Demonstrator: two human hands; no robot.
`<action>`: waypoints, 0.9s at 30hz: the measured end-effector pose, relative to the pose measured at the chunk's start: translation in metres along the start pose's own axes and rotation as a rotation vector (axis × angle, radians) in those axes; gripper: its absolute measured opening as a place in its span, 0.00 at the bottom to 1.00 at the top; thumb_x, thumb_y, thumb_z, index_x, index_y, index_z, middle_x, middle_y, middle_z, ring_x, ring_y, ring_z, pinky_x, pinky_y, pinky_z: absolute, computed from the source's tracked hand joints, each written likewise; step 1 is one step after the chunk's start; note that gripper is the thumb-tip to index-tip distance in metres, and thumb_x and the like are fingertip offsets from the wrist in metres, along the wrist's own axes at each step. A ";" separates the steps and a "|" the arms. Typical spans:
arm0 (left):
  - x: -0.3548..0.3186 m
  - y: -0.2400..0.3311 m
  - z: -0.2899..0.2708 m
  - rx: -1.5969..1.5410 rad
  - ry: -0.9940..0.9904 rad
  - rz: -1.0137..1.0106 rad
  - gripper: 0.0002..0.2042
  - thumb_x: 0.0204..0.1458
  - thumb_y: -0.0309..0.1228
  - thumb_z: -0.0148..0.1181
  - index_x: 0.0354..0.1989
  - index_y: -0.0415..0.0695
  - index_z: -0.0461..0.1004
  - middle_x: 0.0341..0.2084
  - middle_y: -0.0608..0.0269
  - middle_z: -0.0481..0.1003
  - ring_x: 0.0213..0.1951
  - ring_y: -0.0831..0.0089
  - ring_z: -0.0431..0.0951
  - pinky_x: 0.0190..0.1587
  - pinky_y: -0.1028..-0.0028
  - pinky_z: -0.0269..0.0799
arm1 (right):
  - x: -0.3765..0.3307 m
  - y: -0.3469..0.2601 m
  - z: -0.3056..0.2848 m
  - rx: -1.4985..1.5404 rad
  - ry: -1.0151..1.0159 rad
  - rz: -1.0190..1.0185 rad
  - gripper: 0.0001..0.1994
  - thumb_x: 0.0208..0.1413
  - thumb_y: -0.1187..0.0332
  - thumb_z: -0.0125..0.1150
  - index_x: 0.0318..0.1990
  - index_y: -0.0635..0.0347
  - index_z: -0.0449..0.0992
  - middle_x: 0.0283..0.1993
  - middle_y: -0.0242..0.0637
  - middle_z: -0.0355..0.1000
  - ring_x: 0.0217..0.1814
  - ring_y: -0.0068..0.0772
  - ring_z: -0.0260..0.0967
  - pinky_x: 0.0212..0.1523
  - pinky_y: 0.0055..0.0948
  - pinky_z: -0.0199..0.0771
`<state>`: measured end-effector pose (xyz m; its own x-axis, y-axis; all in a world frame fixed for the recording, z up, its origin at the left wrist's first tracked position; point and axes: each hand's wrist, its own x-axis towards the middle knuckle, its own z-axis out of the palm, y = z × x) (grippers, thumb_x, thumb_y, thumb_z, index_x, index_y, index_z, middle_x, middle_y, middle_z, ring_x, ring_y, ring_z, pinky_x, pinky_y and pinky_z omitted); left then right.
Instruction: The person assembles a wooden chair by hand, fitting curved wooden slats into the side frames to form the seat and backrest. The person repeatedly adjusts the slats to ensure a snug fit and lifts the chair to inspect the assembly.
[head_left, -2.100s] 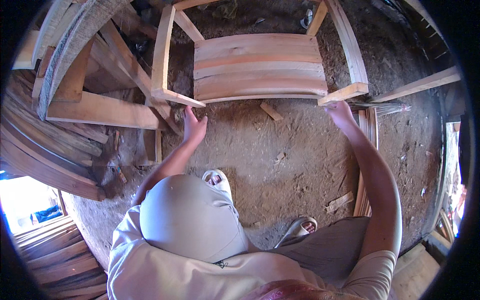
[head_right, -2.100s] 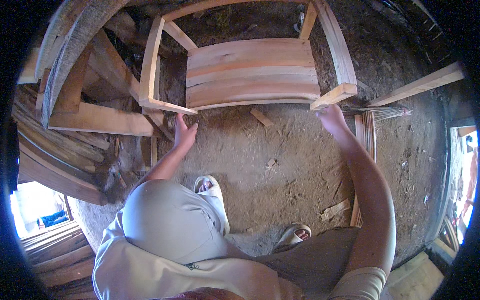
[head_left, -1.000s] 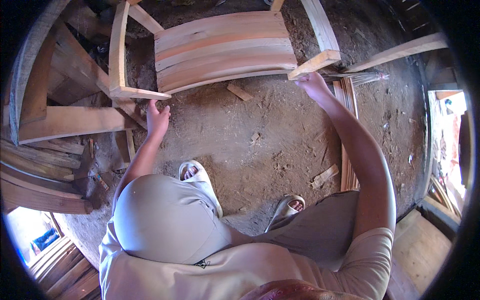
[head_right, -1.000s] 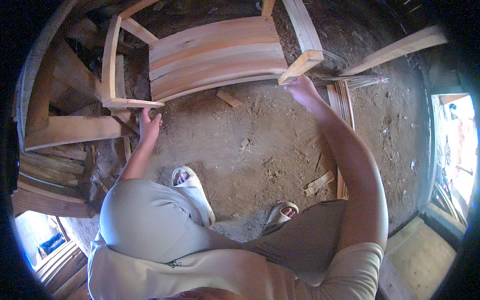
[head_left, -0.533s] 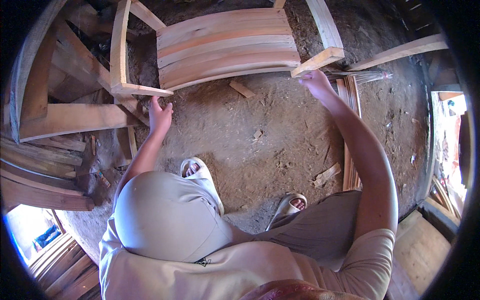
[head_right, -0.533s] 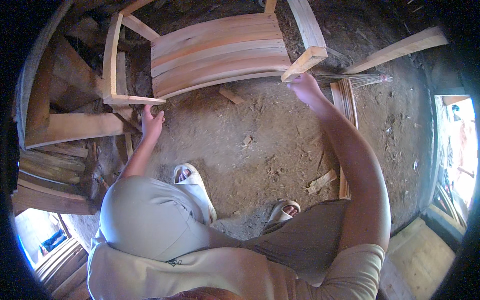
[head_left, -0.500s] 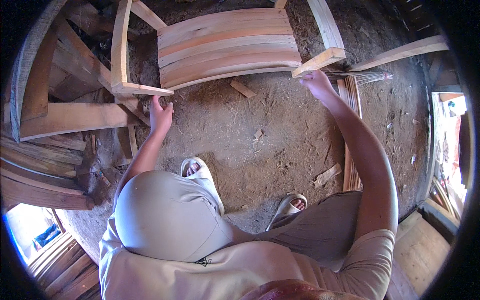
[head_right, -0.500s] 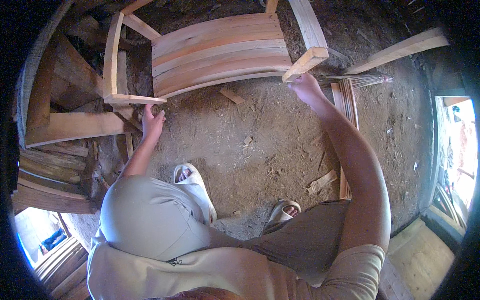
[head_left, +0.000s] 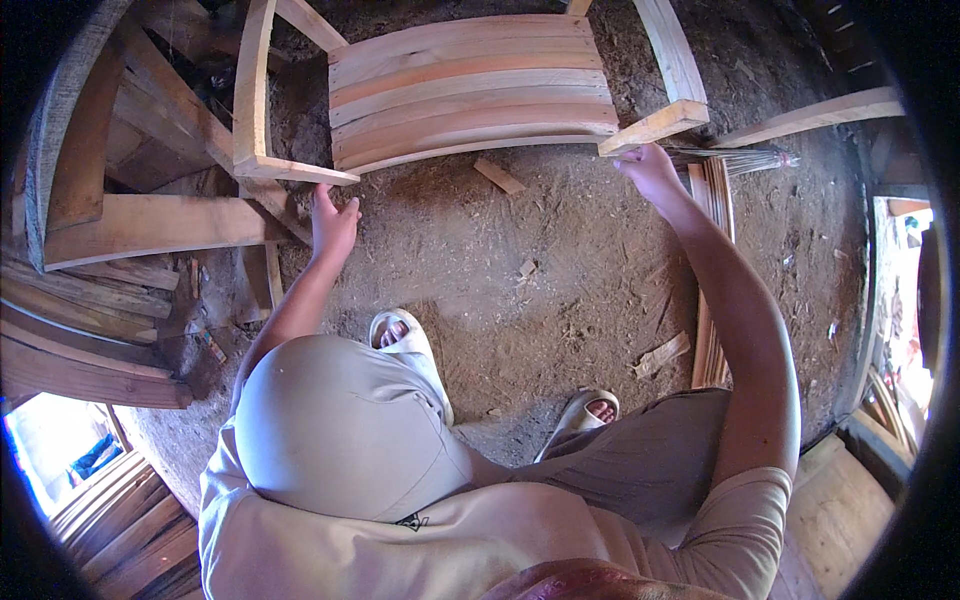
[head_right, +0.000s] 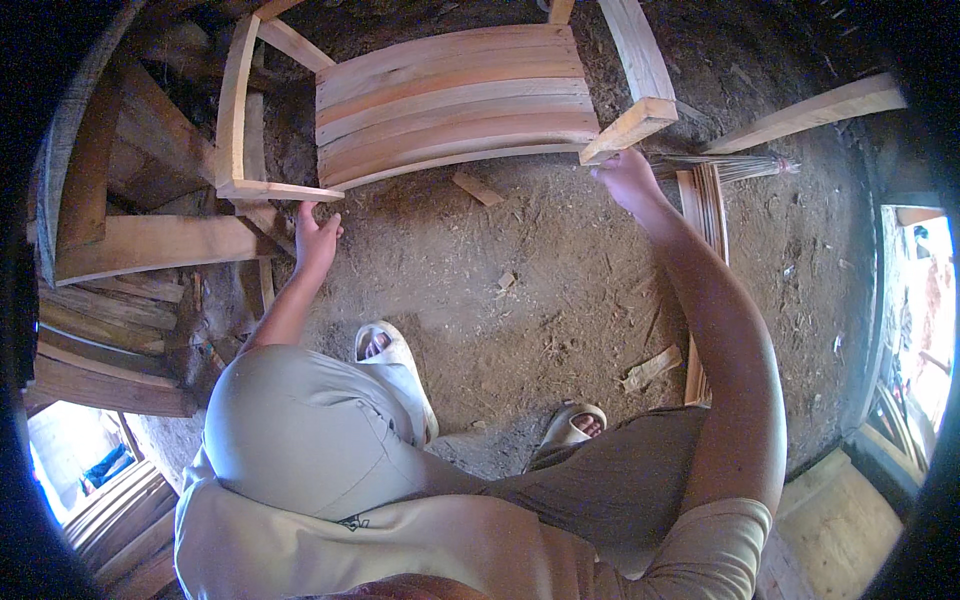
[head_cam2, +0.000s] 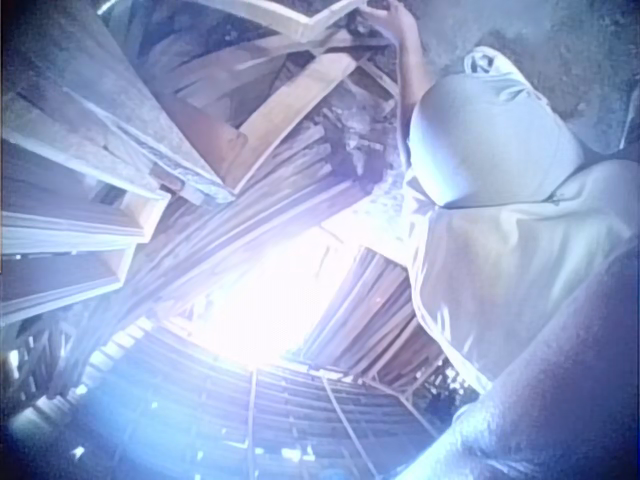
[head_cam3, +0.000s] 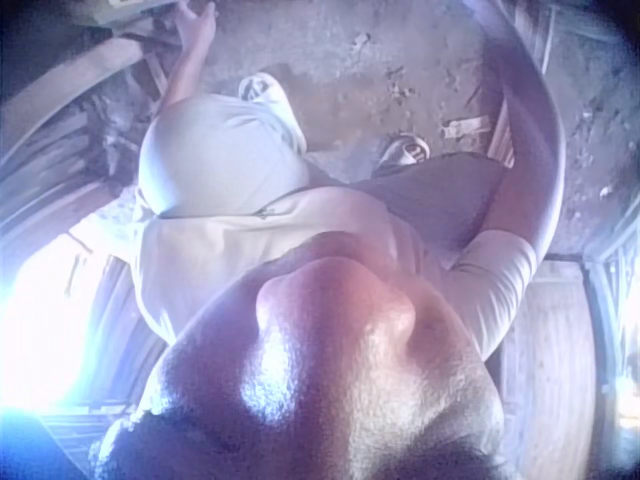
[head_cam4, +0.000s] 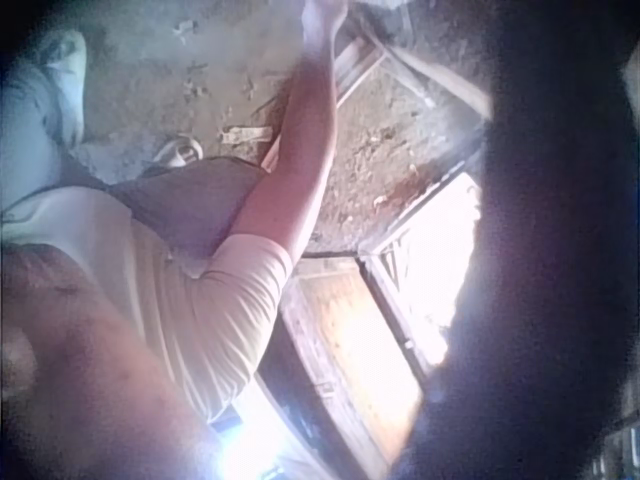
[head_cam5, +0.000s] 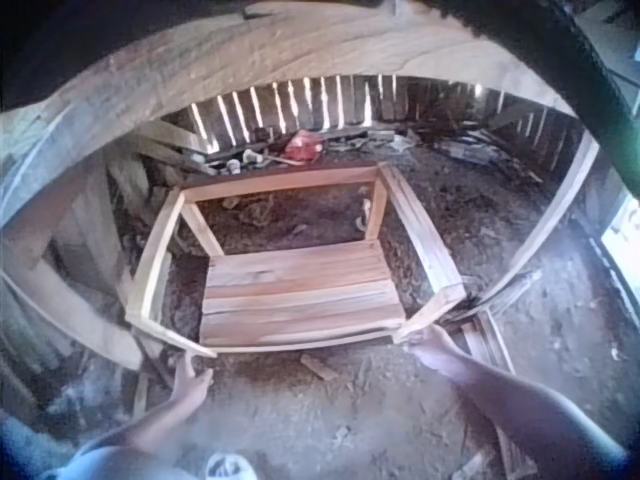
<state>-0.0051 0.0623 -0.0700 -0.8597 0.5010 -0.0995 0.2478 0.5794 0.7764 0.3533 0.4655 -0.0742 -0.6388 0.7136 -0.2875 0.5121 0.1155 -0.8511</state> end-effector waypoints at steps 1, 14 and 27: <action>0.002 0.000 0.003 -0.038 -0.013 -0.018 0.24 0.54 0.23 0.61 0.58 0.37 0.61 0.47 0.51 0.68 0.31 0.73 0.77 0.32 0.72 0.76 | 0.007 0.013 -0.006 -0.016 -0.015 0.000 0.20 0.52 0.72 0.64 0.53 0.67 0.73 0.48 0.44 0.78 0.48 0.35 0.76 0.48 0.33 0.72; 0.002 0.030 -0.020 -0.191 0.086 -0.032 0.14 0.57 0.25 0.61 0.50 0.38 0.66 0.28 0.63 0.75 0.28 0.78 0.77 0.30 0.78 0.72 | 0.007 -0.002 -0.009 -0.057 0.137 -0.052 0.16 0.49 0.71 0.65 0.47 0.66 0.77 0.42 0.43 0.79 0.45 0.35 0.76 0.47 0.33 0.71; -0.004 0.043 -0.030 -0.181 0.169 0.058 0.16 0.56 0.22 0.57 0.51 0.37 0.63 0.30 0.60 0.74 0.30 0.76 0.77 0.31 0.76 0.74 | -0.008 -0.029 -0.017 -0.112 0.402 -0.122 0.16 0.47 0.72 0.65 0.45 0.65 0.76 0.36 0.41 0.78 0.37 0.30 0.76 0.40 0.30 0.73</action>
<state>-0.0043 0.0662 -0.0173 -0.9125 0.4068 0.0424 0.2282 0.4205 0.8781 0.3530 0.4680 -0.0394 -0.4358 0.8997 0.0247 0.5203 0.2742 -0.8088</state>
